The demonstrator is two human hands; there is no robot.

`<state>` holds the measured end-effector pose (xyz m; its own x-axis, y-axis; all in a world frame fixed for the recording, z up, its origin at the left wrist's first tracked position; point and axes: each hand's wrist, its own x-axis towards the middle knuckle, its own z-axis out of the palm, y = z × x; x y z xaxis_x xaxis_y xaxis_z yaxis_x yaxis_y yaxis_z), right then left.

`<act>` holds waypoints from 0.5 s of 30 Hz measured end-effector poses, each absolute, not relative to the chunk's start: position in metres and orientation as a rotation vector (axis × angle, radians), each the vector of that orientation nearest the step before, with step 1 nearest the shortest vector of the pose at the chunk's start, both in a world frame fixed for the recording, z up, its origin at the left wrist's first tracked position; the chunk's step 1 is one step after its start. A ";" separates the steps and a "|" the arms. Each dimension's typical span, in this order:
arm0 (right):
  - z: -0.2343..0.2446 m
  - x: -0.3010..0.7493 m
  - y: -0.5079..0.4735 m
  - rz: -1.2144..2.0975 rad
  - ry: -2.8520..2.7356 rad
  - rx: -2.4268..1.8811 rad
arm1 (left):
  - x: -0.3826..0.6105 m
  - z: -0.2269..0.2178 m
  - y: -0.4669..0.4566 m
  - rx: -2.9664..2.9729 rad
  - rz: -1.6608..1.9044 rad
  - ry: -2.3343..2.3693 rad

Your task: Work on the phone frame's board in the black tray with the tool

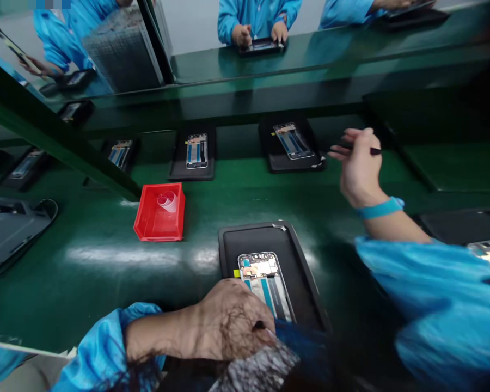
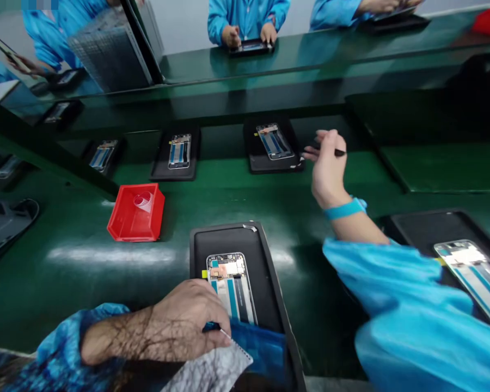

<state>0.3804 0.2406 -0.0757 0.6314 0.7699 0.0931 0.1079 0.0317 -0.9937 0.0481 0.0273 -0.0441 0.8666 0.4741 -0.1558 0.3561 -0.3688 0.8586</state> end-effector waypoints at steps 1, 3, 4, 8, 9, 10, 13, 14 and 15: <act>-0.072 0.373 0.218 0.636 -0.806 -1.426 | 0.049 -0.049 0.027 1.990 0.148 0.615; -0.063 0.355 0.163 0.697 -0.888 -1.318 | 0.051 -0.056 0.026 1.983 0.163 0.627; -0.058 0.346 0.133 0.742 -0.945 -1.275 | 0.051 -0.058 0.027 1.979 0.172 0.630; -0.036 0.322 0.027 0.933 -1.196 -1.254 | 0.051 -0.053 0.032 1.962 0.217 0.662; -0.032 0.319 0.010 0.967 -1.272 -1.240 | 0.051 -0.050 0.034 1.958 0.229 0.672; -0.031 0.317 -0.001 0.978 -1.339 -1.205 | 0.051 -0.048 0.035 1.955 0.235 0.682; -0.036 0.311 -0.014 0.985 -1.501 -1.082 | 0.050 -0.041 0.036 1.961 0.235 0.686; -0.040 0.309 -0.014 0.997 -1.535 -1.060 | 0.050 -0.040 0.035 1.968 0.231 0.685; -0.043 0.307 -0.013 1.018 -1.559 -1.052 | 0.049 -0.040 0.034 1.976 0.229 0.681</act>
<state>0.3070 -0.0133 -0.0435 -0.1651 0.9528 0.2548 0.1500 0.2796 -0.9483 0.0492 0.0341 -0.0400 0.8239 0.5528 -0.1250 0.3650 -0.3488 0.8632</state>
